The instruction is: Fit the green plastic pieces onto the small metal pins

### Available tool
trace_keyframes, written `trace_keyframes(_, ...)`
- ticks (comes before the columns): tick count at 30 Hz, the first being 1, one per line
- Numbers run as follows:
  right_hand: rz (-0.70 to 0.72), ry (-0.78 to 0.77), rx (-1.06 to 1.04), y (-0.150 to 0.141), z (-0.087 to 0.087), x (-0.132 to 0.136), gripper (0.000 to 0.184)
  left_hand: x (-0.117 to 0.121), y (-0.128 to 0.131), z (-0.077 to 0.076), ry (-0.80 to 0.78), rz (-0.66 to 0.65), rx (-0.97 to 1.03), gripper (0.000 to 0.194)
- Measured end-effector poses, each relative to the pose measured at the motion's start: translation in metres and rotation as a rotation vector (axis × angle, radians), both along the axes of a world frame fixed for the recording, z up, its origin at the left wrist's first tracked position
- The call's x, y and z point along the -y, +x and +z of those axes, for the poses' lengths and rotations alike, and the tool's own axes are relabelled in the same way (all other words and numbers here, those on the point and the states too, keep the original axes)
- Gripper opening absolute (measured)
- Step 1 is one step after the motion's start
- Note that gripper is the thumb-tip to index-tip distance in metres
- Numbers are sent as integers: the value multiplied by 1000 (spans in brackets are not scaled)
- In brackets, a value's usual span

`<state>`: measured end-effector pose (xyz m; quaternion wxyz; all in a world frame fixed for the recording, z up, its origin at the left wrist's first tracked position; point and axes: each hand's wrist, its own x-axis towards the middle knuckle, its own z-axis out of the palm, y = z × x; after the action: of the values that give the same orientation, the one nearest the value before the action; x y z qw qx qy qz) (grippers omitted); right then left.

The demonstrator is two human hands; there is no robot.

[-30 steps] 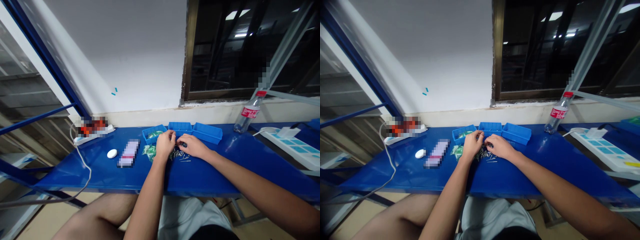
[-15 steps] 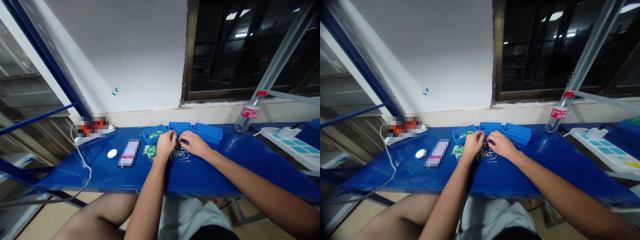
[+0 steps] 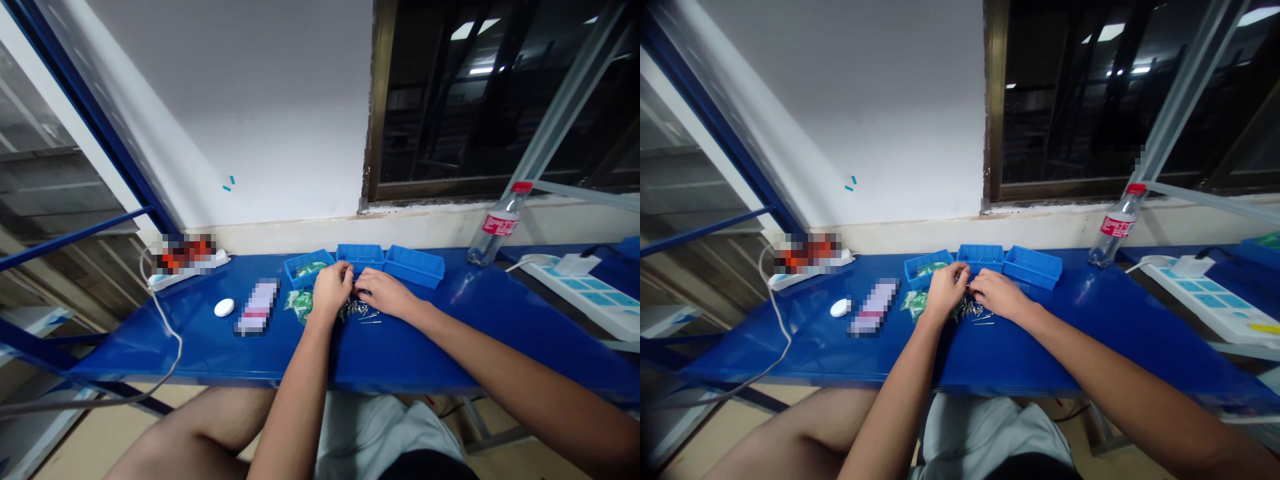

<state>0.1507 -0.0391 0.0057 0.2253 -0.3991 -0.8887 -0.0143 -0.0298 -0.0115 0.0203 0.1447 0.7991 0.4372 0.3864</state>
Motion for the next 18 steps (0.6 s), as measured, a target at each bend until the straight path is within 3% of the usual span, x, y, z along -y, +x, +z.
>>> trace_keyframes(13, -57, 13, -11, -9, -5, 1, 7, 1, 0, 1, 3, -6, -7, 20)
trace_keyframes(18, -99, 7, -197, -6, -4, 2, 14, 0, -1, 1, 3, -3, -8, 21)
